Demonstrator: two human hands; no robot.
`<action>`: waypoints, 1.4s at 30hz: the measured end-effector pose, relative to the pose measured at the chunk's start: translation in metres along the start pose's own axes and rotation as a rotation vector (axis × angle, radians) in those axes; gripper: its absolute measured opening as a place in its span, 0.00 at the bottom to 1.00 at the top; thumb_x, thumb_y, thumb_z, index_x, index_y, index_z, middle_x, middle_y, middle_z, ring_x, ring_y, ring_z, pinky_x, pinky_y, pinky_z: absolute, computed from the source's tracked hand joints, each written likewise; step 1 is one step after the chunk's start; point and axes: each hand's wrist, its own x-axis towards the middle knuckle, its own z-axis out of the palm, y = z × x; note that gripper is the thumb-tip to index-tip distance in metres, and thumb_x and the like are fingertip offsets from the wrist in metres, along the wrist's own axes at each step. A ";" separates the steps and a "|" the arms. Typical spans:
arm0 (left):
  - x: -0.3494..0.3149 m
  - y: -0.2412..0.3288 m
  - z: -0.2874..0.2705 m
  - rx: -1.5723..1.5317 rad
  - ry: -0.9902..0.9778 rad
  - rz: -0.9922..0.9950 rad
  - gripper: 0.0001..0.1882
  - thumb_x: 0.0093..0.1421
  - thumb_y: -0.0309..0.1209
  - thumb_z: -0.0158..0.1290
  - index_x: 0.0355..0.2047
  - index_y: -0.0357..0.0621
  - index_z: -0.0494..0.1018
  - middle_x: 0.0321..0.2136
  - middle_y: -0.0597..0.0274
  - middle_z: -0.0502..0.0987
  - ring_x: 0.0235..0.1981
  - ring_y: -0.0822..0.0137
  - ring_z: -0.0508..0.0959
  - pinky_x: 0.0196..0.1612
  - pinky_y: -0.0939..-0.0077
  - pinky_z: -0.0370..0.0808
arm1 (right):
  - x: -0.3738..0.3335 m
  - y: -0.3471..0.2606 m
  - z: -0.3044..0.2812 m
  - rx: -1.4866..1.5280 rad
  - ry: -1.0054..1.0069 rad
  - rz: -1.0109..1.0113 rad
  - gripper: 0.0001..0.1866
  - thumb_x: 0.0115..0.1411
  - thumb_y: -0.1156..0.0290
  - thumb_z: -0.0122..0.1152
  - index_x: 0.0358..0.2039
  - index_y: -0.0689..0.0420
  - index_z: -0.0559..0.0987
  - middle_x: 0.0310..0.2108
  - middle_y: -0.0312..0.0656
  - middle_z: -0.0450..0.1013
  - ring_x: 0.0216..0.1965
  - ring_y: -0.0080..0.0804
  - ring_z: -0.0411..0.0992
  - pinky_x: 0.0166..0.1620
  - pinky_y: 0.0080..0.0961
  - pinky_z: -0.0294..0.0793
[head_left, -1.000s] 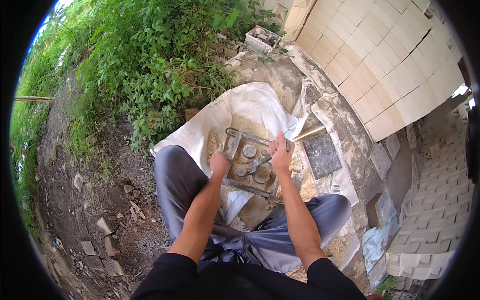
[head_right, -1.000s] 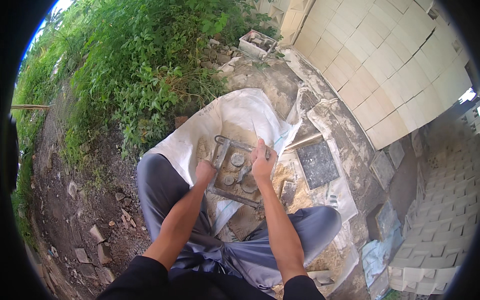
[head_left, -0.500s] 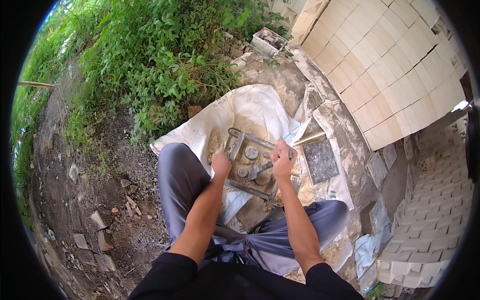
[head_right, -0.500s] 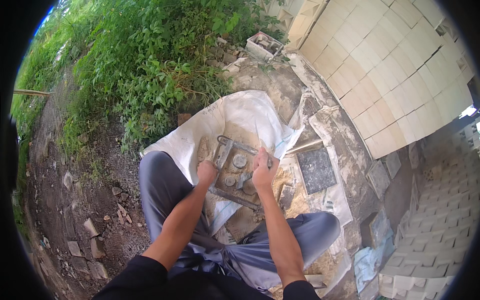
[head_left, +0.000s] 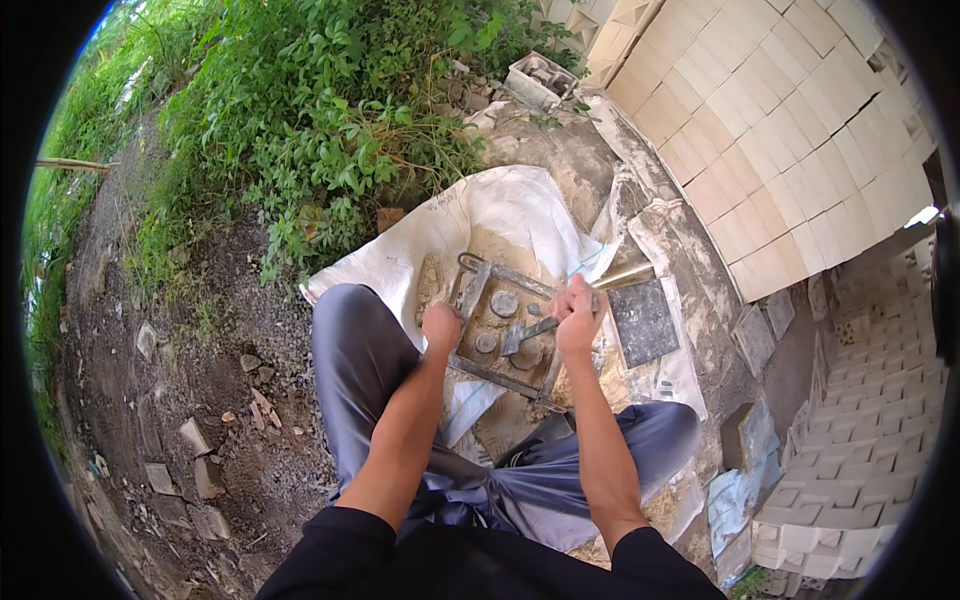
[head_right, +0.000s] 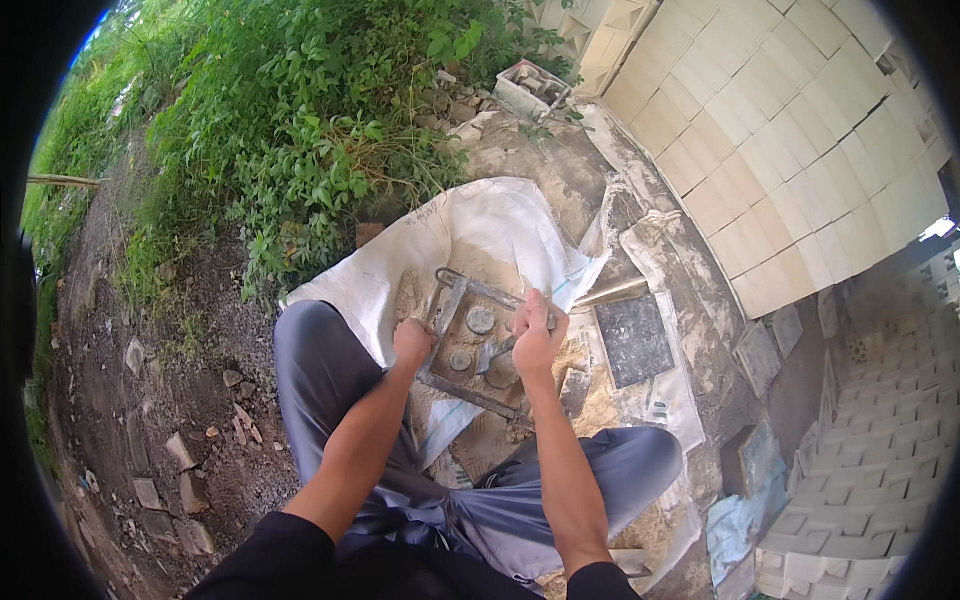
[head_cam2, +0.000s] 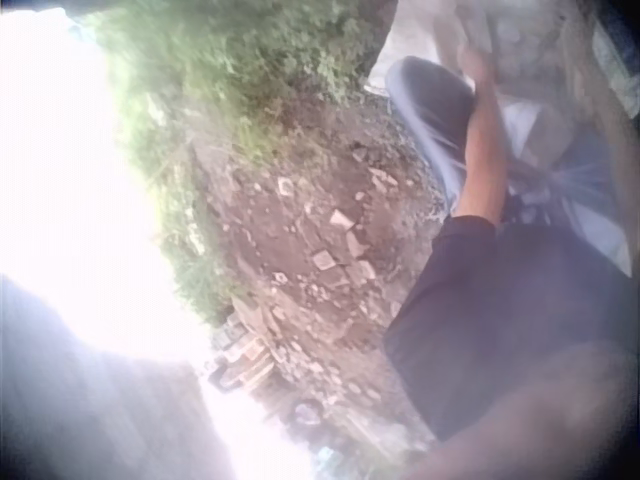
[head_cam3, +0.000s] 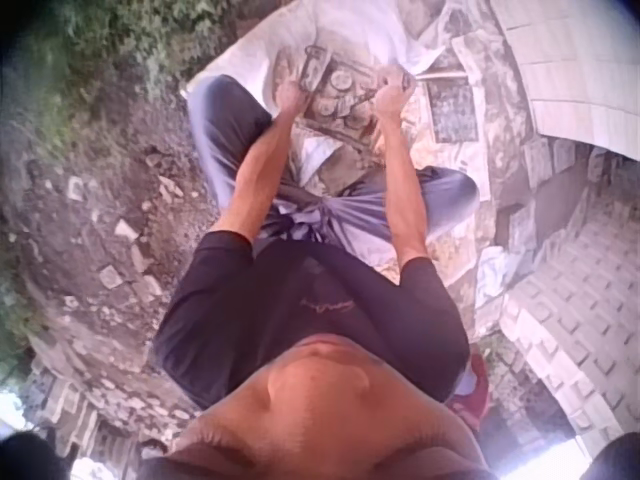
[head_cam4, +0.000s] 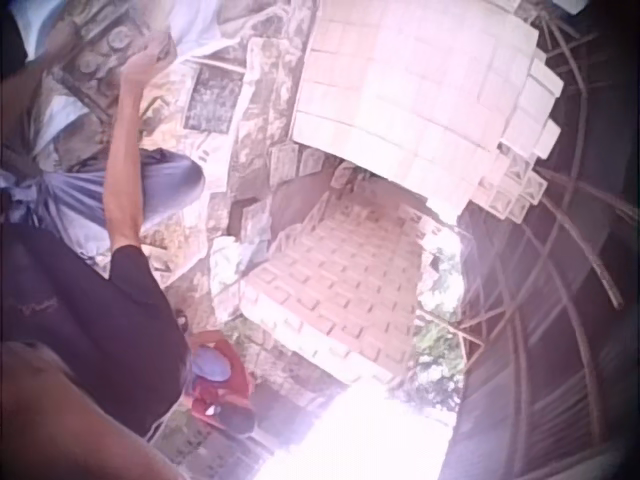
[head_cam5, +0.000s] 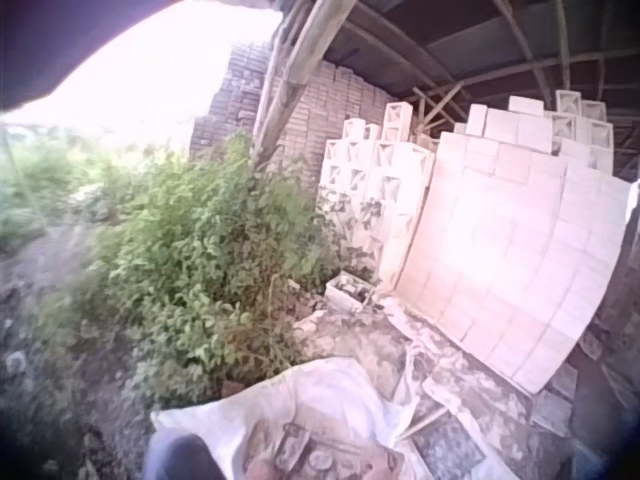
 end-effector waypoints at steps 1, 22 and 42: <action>-0.001 0.001 0.000 0.001 -0.010 -0.010 0.09 0.38 0.29 0.64 0.24 0.47 0.80 0.27 0.51 0.79 0.32 0.55 0.79 0.38 0.64 0.74 | 0.000 -0.016 0.002 0.014 0.015 0.000 0.24 0.64 0.65 0.44 0.10 0.53 0.57 0.07 0.29 0.49 0.10 0.18 0.48 0.17 0.19 0.47; 0.018 -0.042 0.003 -0.203 -0.344 -0.141 0.12 0.43 0.26 0.62 0.32 0.48 0.81 0.26 0.56 0.80 0.25 0.61 0.80 0.29 0.67 0.77 | 0.010 -0.032 0.042 0.190 0.068 0.023 0.22 0.58 0.55 0.35 0.12 0.51 0.51 0.08 0.30 0.45 0.12 0.21 0.40 0.18 0.22 0.39; 0.015 -0.032 -0.007 -0.313 -0.360 -0.301 0.11 0.43 0.21 0.63 0.30 0.46 0.81 0.22 0.61 0.79 0.19 0.69 0.78 0.22 0.75 0.77 | -0.009 0.041 0.058 0.162 0.110 -0.045 0.21 0.56 0.55 0.37 0.11 0.50 0.50 0.08 0.30 0.44 0.11 0.21 0.41 0.17 0.23 0.42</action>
